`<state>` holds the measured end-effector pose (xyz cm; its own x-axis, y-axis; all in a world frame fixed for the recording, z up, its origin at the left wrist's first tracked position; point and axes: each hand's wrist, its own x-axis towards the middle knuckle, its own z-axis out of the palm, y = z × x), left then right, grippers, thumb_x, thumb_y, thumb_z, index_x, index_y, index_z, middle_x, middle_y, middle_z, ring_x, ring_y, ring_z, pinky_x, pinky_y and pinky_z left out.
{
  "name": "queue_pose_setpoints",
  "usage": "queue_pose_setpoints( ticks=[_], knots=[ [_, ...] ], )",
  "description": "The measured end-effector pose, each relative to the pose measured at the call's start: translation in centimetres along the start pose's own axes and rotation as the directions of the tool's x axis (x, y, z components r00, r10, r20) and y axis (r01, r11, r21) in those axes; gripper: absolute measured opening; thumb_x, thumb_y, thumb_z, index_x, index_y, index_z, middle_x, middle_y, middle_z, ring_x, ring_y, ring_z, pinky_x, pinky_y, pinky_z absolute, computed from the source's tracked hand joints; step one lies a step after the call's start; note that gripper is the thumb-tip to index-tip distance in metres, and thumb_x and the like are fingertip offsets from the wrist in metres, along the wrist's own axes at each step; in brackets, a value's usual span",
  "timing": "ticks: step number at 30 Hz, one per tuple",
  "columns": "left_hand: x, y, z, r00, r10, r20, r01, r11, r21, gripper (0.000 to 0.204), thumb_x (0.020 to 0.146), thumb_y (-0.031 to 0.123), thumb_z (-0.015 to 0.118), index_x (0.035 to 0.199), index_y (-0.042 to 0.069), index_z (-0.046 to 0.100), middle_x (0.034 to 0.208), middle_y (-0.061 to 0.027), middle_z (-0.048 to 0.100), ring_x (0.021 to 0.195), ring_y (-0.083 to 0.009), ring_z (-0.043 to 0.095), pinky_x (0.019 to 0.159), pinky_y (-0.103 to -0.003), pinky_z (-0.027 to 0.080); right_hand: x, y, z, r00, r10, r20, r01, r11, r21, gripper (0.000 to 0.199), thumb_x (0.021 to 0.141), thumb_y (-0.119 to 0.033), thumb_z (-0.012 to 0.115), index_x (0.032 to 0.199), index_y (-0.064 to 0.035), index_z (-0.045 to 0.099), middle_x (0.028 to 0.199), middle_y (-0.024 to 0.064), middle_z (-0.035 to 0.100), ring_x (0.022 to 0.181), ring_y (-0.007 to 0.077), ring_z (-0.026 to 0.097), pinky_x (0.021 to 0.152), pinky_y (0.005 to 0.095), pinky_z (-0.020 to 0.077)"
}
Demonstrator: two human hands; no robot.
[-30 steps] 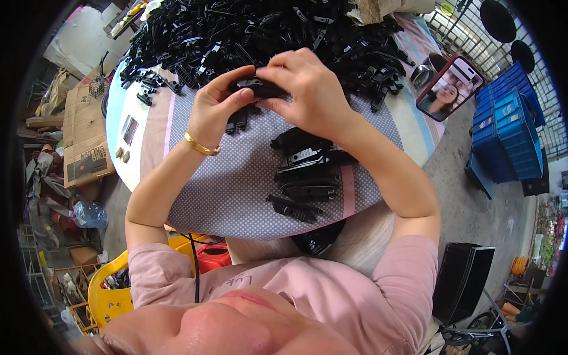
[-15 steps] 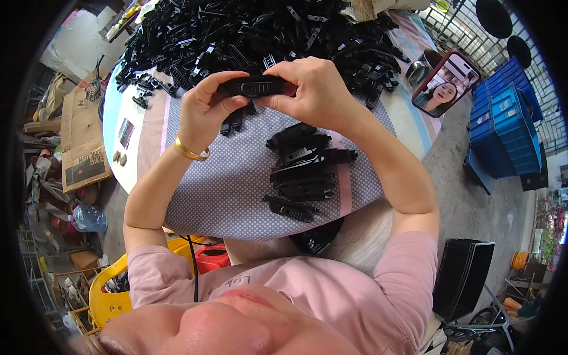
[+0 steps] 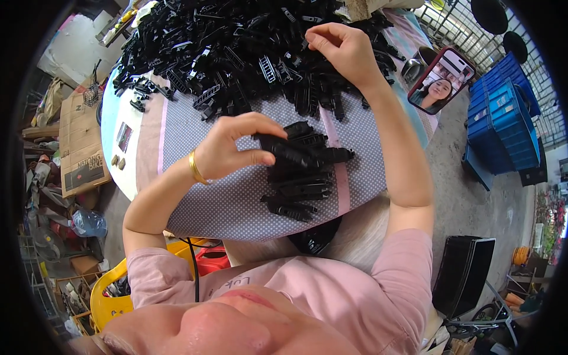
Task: The recorder is sorting and inspecting a large quantity of black plastic hair clips on a round table.
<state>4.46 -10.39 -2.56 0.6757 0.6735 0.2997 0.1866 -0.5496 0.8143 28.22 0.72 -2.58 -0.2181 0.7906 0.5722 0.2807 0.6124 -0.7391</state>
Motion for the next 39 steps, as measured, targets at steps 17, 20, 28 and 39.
queue_pose_setpoints(
  ticks=[17, 20, 28, 39],
  knots=[
    [-0.2, -1.5, 1.0, 0.988, 0.139, 0.061, -0.145, 0.985, 0.096, 0.028, 0.08, 0.029, 0.063, 0.094, 0.004, 0.064, 0.1, -0.0092, 0.061, 0.097, -0.0233, 0.053, 0.082, -0.033, 0.043, -1.6, -1.2, 2.9, 0.958, -0.117, 0.26, 0.272, 0.648, -0.711, 0.022, 0.072, -0.019, 0.059, 0.09, -0.008, 0.063, 0.08, 0.0069, 0.062, 0.079, 0.0238, 0.059, 0.069, 0.0345, 0.0477],
    [-0.2, -2.1, 1.4, 0.99, -0.1, -0.1, 0.077, 0.975, -0.207, 0.022, 0.085, 0.02, 0.059, 0.098, 0.002, 0.062, 0.1, -0.008, 0.062, 0.089, -0.0163, 0.057, 0.077, -0.026, 0.045, -1.2, -1.8, 1.8, 0.975, -0.194, 0.111, 0.211, 0.632, -0.746, 0.016, 0.071, -0.019, 0.06, 0.08, -0.0067, 0.065, 0.074, 0.0083, 0.062, 0.071, 0.0254, 0.06, 0.065, 0.0349, 0.0486],
    [1.0, -3.1, -0.3, 0.87, -0.361, -0.335, 0.04, 0.729, -0.684, 0.058, 0.086, 0.007, 0.056, 0.134, 0.001, 0.023, 0.111, -0.0164, 0.054, 0.09, -0.0216, 0.06, 0.08, -0.031, 0.052, -1.9, -4.1, 2.8, 0.997, -0.015, 0.07, 0.019, 0.998, -0.063, 0.015, 0.079, -0.009, 0.063, 0.091, -0.0002, 0.065, 0.074, 0.0022, 0.063, 0.067, 0.0052, 0.056, 0.06, 0.0189, 0.0452],
    [0.9, -2.7, -1.6, 0.779, -0.503, -0.374, 0.161, 0.737, -0.656, 0.027, 0.086, 0.008, 0.055, 0.112, -0.003, 0.054, 0.1, -0.0147, 0.061, 0.087, -0.0225, 0.063, 0.076, -0.028, 0.054, -1.3, -2.5, 2.9, 0.977, -0.157, 0.147, 0.201, 0.911, -0.359, 0.026, 0.077, -0.024, 0.067, 0.095, -0.0055, 0.065, 0.083, 0.0059, 0.064, 0.074, 0.0146, 0.06, 0.067, 0.024, 0.0479]
  ],
)
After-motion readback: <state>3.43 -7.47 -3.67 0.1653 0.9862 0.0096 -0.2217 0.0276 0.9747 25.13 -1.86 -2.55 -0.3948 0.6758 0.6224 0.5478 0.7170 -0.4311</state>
